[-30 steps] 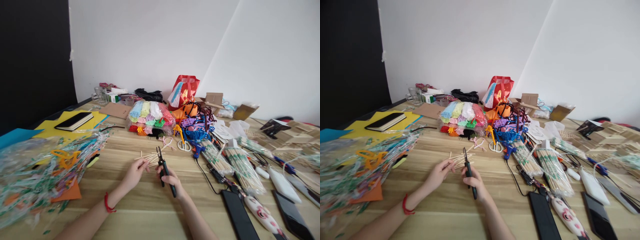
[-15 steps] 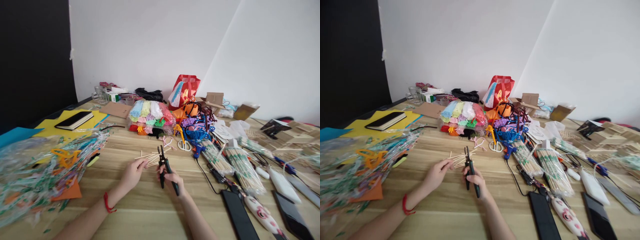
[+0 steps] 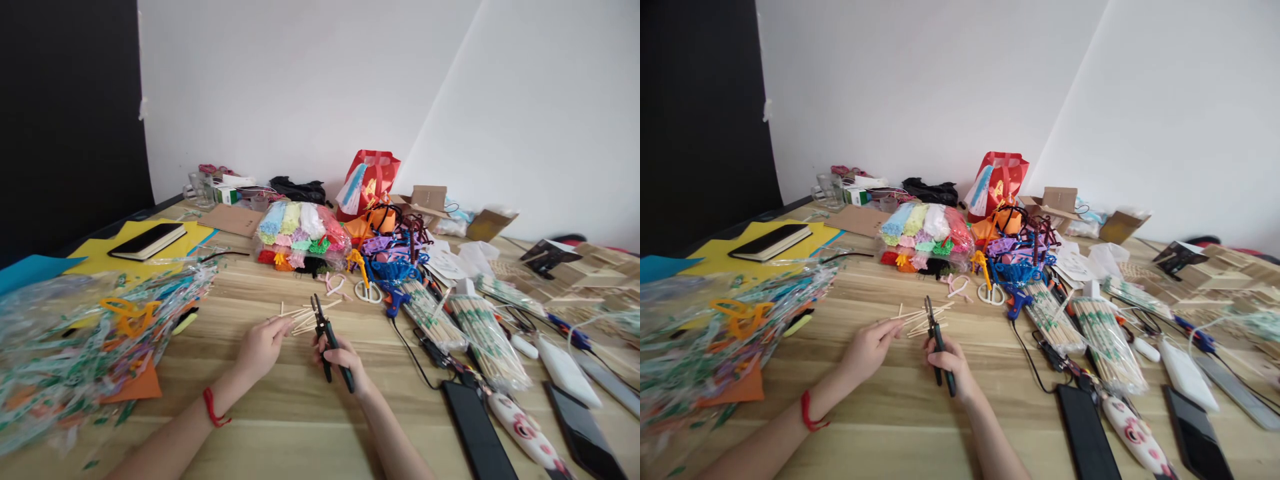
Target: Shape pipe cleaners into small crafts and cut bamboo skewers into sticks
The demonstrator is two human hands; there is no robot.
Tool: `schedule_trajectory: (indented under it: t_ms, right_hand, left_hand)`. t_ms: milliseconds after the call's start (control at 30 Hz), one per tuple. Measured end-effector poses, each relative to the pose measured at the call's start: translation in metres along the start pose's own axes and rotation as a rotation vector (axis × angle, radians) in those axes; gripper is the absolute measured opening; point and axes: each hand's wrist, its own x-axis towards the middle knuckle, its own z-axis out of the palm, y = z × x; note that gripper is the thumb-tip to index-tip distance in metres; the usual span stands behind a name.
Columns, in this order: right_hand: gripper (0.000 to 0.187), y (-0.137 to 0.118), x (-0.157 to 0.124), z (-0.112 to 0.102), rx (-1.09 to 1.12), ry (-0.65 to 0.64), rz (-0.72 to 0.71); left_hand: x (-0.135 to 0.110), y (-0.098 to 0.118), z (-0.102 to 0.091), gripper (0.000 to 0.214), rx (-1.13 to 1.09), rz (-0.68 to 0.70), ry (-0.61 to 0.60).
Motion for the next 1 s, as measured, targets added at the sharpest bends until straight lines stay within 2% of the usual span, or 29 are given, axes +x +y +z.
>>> schedule_trajectory:
  t_ms: [367,500,600,800,1000]
  right_hand:
    - [0.021,0.000,0.000,-0.002,-0.154,0.033,0.053]
    - [0.023,-0.002,0.000,0.000,-0.166,0.057,-0.001]
    - [0.028,0.001,0.000,-0.002,-0.166,0.073,-0.039]
    - [0.023,0.009,-0.002,-0.007,-0.254,0.085,-0.016]
    - [0.025,0.010,-0.001,-0.003,-0.292,0.115,-0.056]
  left_hand:
    - [0.001,0.002,-0.009,0.036,0.163,0.070,-0.020]
    - [0.000,0.001,-0.008,0.039,0.205,0.107,-0.020]
    - [0.000,0.002,-0.008,0.038,0.217,0.111,-0.014]
    - [0.000,0.003,-0.009,0.042,0.200,0.112,-0.037]
    - [0.001,0.002,-0.008,0.038,0.163,0.093,-0.047]
